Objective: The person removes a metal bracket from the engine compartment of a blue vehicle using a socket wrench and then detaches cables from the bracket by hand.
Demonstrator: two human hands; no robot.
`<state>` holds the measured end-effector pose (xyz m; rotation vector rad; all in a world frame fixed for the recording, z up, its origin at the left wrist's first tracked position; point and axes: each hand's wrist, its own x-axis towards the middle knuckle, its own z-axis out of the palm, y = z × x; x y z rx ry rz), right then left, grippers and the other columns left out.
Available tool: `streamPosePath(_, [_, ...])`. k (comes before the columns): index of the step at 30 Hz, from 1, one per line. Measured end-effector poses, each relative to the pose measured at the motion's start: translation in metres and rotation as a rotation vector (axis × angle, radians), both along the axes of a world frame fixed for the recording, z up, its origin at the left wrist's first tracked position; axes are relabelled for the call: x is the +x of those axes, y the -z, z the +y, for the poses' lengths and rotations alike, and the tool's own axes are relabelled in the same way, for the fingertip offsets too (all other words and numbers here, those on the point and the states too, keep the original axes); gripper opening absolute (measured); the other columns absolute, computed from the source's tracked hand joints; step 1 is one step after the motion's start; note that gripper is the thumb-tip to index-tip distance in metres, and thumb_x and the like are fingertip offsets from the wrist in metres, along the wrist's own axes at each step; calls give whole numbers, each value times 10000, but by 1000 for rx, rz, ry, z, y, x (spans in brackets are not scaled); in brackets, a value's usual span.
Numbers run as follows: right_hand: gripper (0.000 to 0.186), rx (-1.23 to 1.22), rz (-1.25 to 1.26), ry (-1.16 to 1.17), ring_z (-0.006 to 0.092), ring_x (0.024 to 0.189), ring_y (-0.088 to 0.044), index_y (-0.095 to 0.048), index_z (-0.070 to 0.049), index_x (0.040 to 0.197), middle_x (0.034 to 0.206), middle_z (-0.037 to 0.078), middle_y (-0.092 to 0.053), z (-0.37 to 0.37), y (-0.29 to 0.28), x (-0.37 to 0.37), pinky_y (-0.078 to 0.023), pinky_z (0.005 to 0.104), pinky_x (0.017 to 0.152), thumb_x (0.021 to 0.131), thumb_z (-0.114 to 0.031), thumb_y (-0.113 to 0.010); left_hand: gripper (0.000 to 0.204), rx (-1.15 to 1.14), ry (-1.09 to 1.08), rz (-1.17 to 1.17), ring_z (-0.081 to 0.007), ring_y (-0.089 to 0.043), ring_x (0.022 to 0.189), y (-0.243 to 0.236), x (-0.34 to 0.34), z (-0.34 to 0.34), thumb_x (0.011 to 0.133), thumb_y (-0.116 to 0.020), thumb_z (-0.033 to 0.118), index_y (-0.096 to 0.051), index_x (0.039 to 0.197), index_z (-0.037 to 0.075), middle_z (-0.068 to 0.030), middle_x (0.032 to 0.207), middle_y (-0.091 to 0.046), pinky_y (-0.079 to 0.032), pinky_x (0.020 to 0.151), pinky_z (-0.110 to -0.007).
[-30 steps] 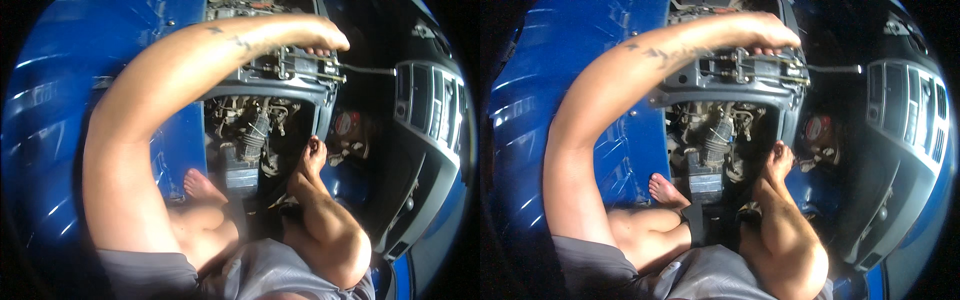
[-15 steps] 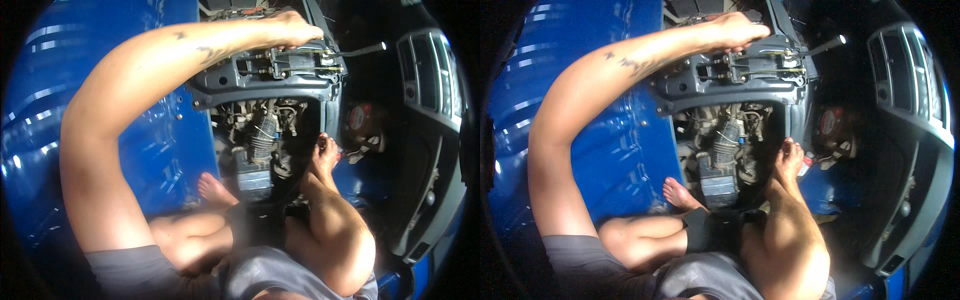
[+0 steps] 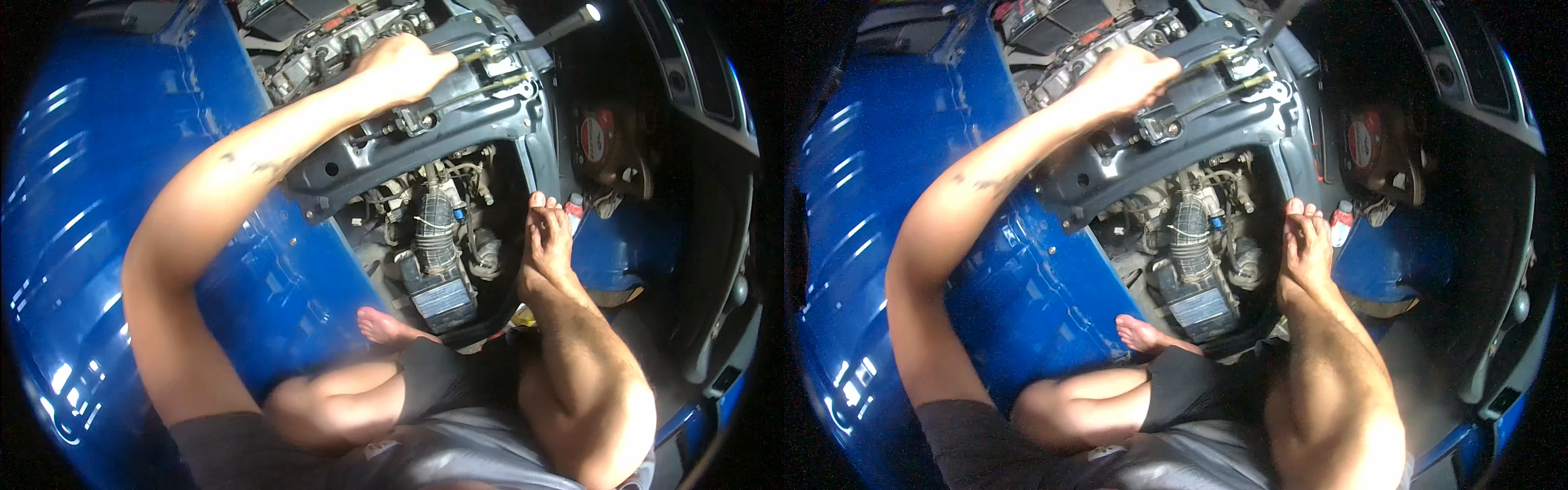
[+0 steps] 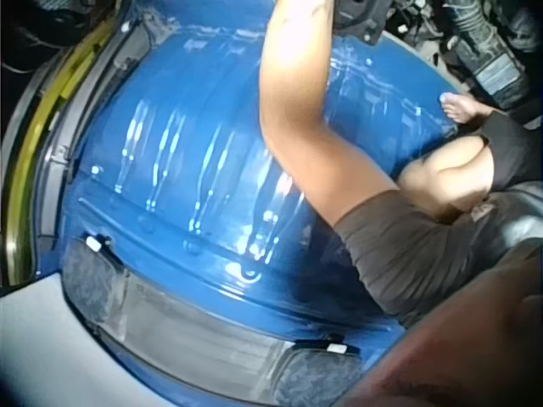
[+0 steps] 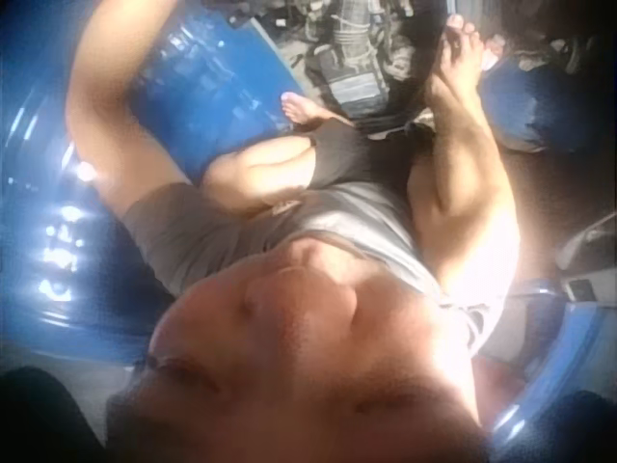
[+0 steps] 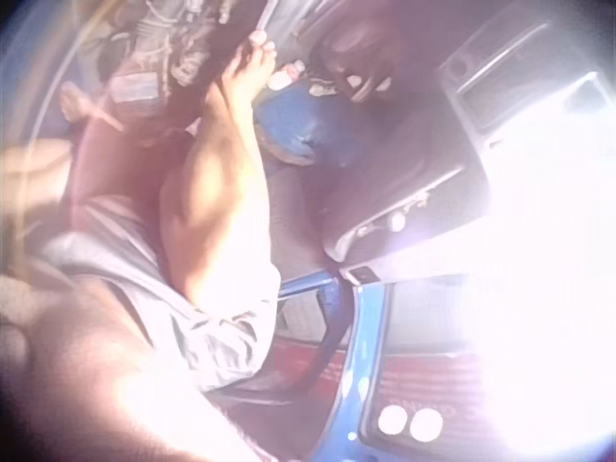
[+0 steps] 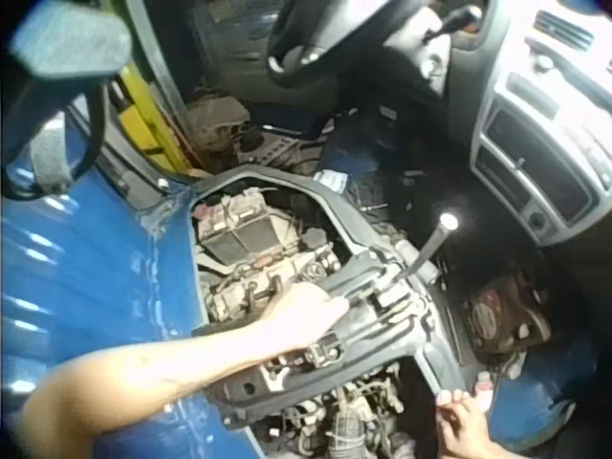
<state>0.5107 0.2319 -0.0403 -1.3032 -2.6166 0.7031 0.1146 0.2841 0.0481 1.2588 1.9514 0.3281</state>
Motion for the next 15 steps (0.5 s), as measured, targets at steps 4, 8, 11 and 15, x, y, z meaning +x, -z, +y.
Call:
streamPosePath(4, [190,53,89,65,374,924,-566,-619,-58,997,943,175,-580,-7,-2,-29,-454,448,856,809,-80,-613,745,34,69,251,-342,-675,748,8,2,-5,869,-394,664,-686,720,-4,-214,741,-663,-521,729,-448])
streamPosePath(8, [136,21,93,74,358,902,-577,-629,-44,947,952,165,-609,-9,21,-6,-460,436,828,828,-108,-610,815,54,200,364,-281,-679,717,8,4,1,735,-510,779,-700,764,-12,-179,746,-676,-551,663,-405])
streamPosePath(11, [128,7,151,56,355,893,-575,-624,-46,937,932,165,-602,-8,25,1,-461,427,814,831,-114,-601,677,43,109,324,-213,-643,670,3,16,-3,756,-618,670,-696,934,21,-126,794,-672,-525,615,-348])
streamPosePath(15, [138,37,230,20,359,899,-572,-615,-39,945,922,172,-586,-9,23,-3,-457,423,818,821,-97,-609,628,-124,33,243,-165,-618,638,-38,12,-15,754,-675,614,-673,1072,73,-63,774,-665,-517,624,-296])
